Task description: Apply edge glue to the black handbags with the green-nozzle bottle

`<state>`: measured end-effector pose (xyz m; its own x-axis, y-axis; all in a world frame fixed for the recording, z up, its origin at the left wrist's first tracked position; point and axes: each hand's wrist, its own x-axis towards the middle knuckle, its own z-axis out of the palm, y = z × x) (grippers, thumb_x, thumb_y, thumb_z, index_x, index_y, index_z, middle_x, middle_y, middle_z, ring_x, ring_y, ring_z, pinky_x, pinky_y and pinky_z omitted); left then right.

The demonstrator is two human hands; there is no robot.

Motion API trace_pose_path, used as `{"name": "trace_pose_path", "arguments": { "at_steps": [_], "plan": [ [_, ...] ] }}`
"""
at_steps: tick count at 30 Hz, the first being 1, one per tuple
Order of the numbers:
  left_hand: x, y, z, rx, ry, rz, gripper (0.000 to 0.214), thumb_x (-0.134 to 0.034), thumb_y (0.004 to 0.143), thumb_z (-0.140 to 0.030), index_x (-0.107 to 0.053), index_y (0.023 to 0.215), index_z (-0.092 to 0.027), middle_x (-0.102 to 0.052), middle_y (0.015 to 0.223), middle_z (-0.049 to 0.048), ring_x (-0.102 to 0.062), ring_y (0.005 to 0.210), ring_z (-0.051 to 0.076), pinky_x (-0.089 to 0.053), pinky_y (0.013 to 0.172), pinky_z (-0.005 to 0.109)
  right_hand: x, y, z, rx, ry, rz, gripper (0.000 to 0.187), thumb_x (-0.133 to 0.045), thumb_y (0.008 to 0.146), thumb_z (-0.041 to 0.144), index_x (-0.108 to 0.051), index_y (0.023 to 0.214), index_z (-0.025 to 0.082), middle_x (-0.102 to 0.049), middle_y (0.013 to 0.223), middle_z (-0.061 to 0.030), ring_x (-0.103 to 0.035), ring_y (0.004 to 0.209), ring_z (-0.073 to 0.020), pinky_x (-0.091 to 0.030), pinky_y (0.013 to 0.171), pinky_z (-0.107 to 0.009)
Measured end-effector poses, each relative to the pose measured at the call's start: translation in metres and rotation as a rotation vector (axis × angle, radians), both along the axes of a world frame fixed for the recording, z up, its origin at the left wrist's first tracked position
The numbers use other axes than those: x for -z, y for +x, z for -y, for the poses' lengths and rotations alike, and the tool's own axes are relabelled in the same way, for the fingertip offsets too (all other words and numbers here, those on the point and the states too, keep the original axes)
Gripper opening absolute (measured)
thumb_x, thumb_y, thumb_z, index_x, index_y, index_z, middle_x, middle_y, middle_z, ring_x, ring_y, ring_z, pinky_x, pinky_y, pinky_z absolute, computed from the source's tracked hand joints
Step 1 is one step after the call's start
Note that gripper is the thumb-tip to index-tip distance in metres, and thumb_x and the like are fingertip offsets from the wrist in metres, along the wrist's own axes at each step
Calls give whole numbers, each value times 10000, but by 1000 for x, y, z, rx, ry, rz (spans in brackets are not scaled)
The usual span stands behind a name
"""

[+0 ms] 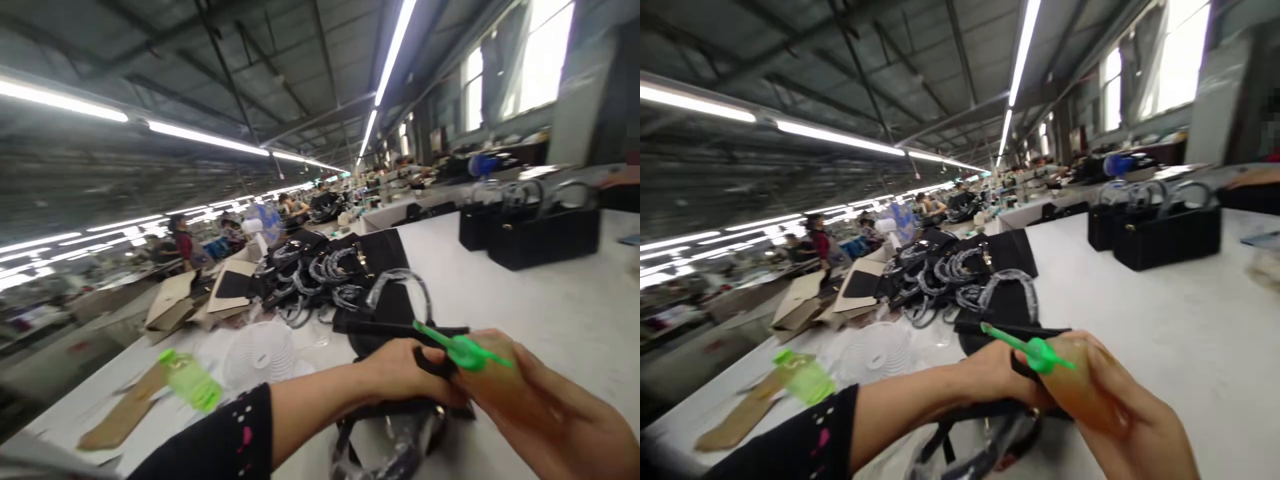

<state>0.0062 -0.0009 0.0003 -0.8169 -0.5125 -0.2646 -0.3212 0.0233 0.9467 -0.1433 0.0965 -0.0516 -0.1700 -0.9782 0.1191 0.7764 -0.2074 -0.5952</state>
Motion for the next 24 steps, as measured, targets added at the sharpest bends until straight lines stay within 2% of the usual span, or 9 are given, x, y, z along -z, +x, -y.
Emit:
{"name": "trace_pose_path", "arguments": {
  "at_steps": [3, 6, 9, 11, 13, 16, 19, 21, 24],
  "plan": [
    [1, 14, 2, -148, -20, 87, 343, -859, 648, -404, -750, 860, -156, -645, 725, -34, -521, 632, 93, -396, 593, 205, -5, -15, -8, -14, 0, 16, 272, -793, 846, 436, -804, 976, 197, -769, 1029, -93, -714, 954, -284, -642, 845, -377],
    [6, 22, 1, -211, -94, 130, 398, -860, 652, -492, -716, 729, -129, -608, 639, -23, -476, 566, 88, -327, 525, 212, 1, -27, -9, 1, 62, 65, 296, -764, 849, 443, -803, 973, 177, -757, 1080, -142, -681, 1062, -389, -589, 927, -572],
    [10, 23, 1, -197, -201, -33, 358, -797, 755, -452, -696, 664, -121, -603, 629, -7, -482, 576, 91, -353, 558, 218, 14, -40, -10, 98, 174, 206, 259, -790, 791, 424, -792, 922, 201, -746, 1135, -150, -585, 1195, -503, -471, 967, -751],
    [11, 25, 1, -168, -338, -154, 325, -766, 804, -396, -695, 646, -121, -601, 653, -1, -493, 617, 91, -366, 596, 216, 23, -47, -11, 147, 196, 285, 235, -789, 779, 412, -785, 895, 208, -747, 1136, -149, -537, 1242, -531, -444, 967, -781],
    [12, 30, 3, -154, -413, -225, 323, -755, 824, -374, -684, 629, -126, -563, 655, -7, -477, 627, 86, -346, 592, 215, 30, -52, -12, 161, 190, 318, 220, -769, 807, 403, -783, 896, 202, -750, 1121, -153, -521, 1266, -521, -442, 981, -770],
    [13, 41, 9, -202, -395, -246, 344, -762, 821, -397, -667, 622, -132, -491, 639, -20, -444, 614, 81, -306, 567, 221, 41, -50, -10, 158, 160, 308, 193, -738, 861, 375, -785, 906, 194, -754, 1106, -156, -526, 1286, -476, -445, 1024, -720],
    [13, 50, 14, -203, -409, -236, 355, -764, 817, -404, -650, 614, -136, -468, 621, -25, -437, 608, 82, -294, 565, 224, 51, -40, -2, 90, 85, 285, 181, -755, 857, 376, -788, 894, 201, -759, 1085, -150, -536, 1293, -440, -466, 1038, -647],
    [12, 52, 14, -143, -434, -229, 358, -755, 820, -386, -625, 595, -140, -461, 604, -28, -424, 592, 80, -288, 555, 227, 53, -32, 5, 25, 46, 276, 196, -782, 838, 378, -788, 902, 192, -766, 1045, -146, -613, 1210, -400, -532, 983, -563],
    [12, 45, 7, -32, -517, -230, 312, -741, 806, -312, -584, 589, -151, -479, 614, -28, -448, 612, 90, -319, 578, 230, 47, -18, 15, -37, 46, 272, 208, -818, 826, 350, -787, 933, 174, -771, 956, -134, -732, 888, -271, -618, 744, -365]
  ]
}}
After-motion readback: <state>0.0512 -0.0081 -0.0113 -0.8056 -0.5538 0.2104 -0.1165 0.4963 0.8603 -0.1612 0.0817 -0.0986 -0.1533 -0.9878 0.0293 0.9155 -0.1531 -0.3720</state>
